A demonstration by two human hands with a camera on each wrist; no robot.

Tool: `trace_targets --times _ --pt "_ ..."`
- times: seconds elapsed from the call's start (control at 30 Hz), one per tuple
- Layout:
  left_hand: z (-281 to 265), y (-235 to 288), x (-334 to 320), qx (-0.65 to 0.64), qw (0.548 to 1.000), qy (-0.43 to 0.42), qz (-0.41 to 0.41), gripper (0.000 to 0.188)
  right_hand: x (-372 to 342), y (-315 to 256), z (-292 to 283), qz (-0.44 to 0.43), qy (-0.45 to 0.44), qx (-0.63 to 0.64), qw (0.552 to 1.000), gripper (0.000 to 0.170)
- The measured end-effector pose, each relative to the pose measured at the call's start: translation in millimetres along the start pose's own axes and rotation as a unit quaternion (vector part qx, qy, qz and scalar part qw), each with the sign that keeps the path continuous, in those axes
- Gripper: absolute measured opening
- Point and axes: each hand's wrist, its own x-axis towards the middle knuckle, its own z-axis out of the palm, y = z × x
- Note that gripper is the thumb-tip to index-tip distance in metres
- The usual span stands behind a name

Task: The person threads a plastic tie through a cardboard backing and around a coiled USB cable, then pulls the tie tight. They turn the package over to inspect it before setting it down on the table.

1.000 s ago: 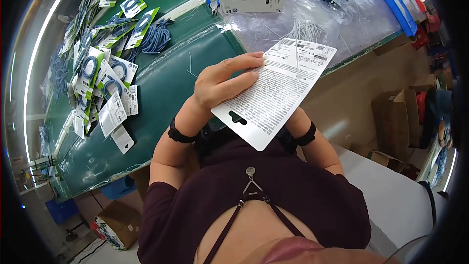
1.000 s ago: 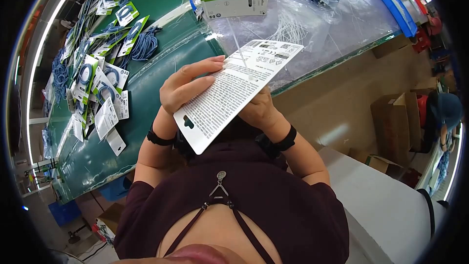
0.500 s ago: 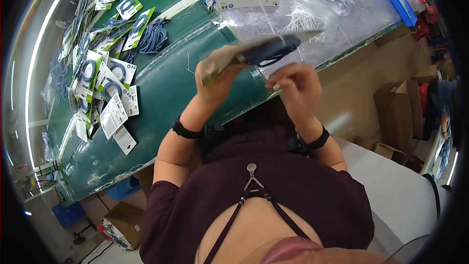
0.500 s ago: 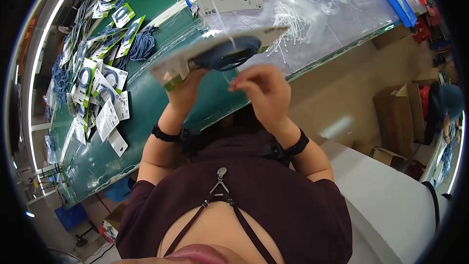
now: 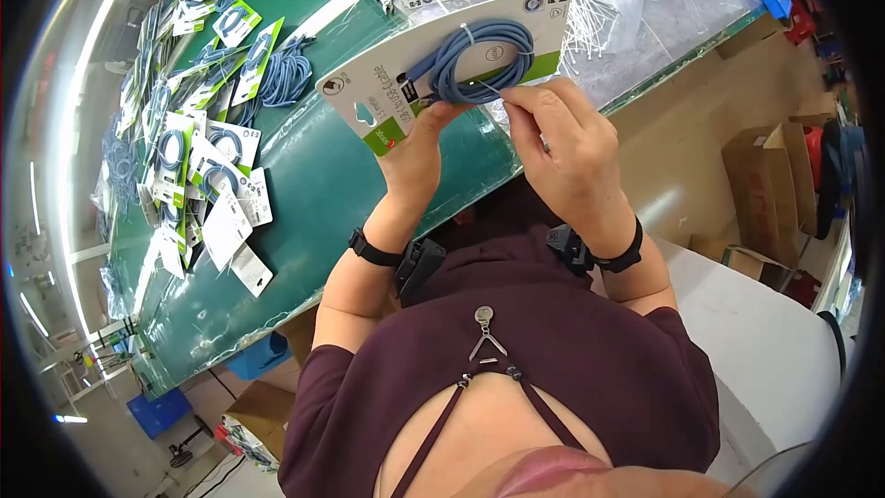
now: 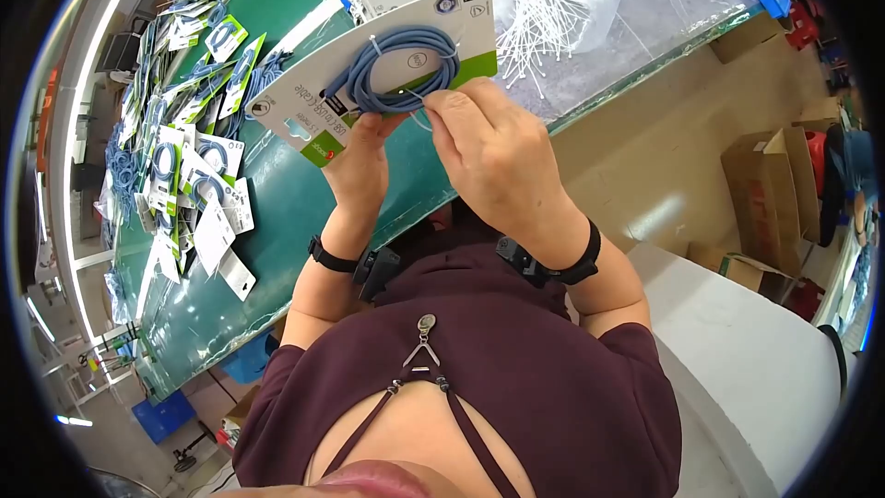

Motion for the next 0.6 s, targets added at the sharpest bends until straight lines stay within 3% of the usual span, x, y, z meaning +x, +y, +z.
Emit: trace_targets --times 0.23,0.6 --pt "-15 -9 -3 0.167 0.982 -0.013 0.087 0.029 0 0 0 0.013 -0.015 0.013 1.000 0.016" --pt "-15 -7 -6 0.172 0.968 -0.070 0.171 0.029 0 0 -3 0.016 -0.028 0.025 0.999 0.016"
